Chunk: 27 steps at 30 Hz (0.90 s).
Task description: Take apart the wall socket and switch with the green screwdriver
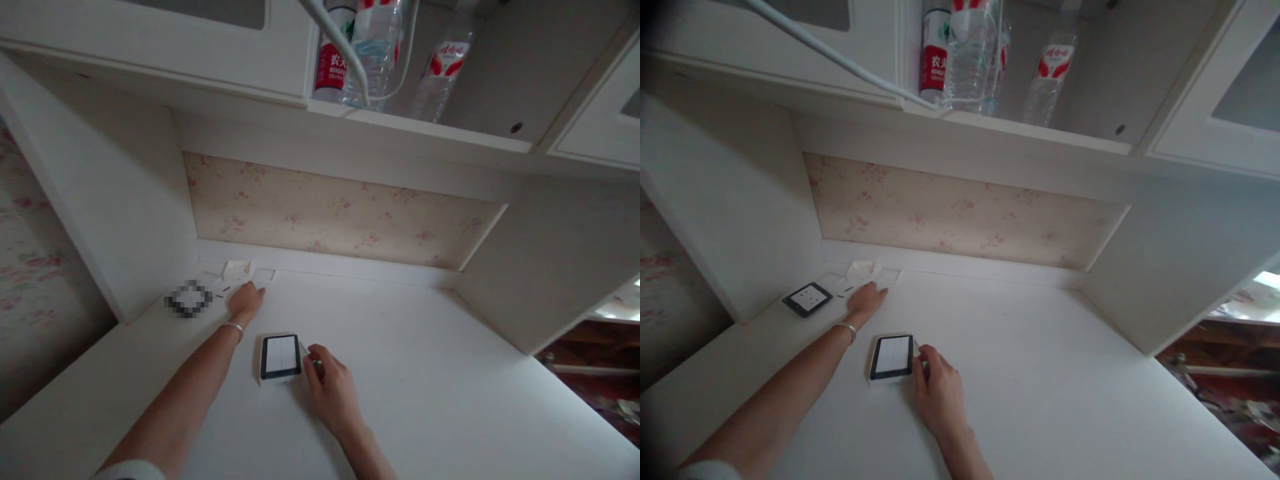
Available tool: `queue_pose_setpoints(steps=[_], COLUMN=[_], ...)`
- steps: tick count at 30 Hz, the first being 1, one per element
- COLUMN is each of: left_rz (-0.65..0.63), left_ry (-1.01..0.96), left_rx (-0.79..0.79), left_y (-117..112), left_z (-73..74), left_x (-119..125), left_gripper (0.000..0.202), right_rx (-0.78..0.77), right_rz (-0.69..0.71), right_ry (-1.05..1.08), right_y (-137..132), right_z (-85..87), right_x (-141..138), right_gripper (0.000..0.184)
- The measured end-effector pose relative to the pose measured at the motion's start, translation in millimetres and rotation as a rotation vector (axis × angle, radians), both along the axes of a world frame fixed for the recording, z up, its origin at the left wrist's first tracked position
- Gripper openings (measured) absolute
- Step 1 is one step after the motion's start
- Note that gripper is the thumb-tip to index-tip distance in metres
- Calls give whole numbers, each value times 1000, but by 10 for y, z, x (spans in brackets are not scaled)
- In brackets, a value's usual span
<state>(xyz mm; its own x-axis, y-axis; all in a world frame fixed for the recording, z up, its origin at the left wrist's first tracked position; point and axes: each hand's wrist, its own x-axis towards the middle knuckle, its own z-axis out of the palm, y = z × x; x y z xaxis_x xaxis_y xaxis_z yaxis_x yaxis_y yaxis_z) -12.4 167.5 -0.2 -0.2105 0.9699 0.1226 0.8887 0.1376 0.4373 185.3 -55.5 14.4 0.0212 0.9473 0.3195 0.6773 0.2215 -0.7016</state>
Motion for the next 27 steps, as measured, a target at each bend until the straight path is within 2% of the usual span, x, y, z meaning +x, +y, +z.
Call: queue_pose_setpoints(steps=[3, 6, 8, 11, 12, 14, 16, 18, 21, 24, 27], left_rz=[-21, -100, -180, -291, -337, -416, -508, -576, -610, -624, -652], left_ry=[-40, -101, -147, -245, -372, -547, -589, -538, -449, -428, -418], left_rx=[28, 72, 107, 140, 139, 90, 39, 5, -10, 0, -7], left_y=[-44, -247, -479, -928, -1082, -1353, -1537, -1624, -1624, -1595, -1611], left_z=[7, 23, 51, 93, 97, 78, 23, -49, -135, -152, -116], left_x=[-74, -160, -212, -265, -275, -286, -290, -290, -279, -256, -235], left_gripper=[39, 33, 31, 36, 38, 42, 51, 70, 86, 84, 81], right_rx=[7, -29, -117, -324, -379, -396, -345, -282, -166, -5, 189], right_rz=[-51, -94, -80, 26, 76, 137, 133, 107, -69, -280, -305], right_ry=[-70, -168, -230, -311, -319, -286, -210, -118, 16, 246, 584], right_y=[6, -11, -37, -67, -68, -50, -16, 25, 77, 104, 104], right_z=[42, 108, 133, 96, 66, 2, -43, -45, 23, 106, 164], right_x=[51, 160, 271, 463, 522, 618, 682, 715, 707, 636, 540], right_gripper=[25, 30, 44, 76, 83, 78, 63, 50, 36, 41, 48])
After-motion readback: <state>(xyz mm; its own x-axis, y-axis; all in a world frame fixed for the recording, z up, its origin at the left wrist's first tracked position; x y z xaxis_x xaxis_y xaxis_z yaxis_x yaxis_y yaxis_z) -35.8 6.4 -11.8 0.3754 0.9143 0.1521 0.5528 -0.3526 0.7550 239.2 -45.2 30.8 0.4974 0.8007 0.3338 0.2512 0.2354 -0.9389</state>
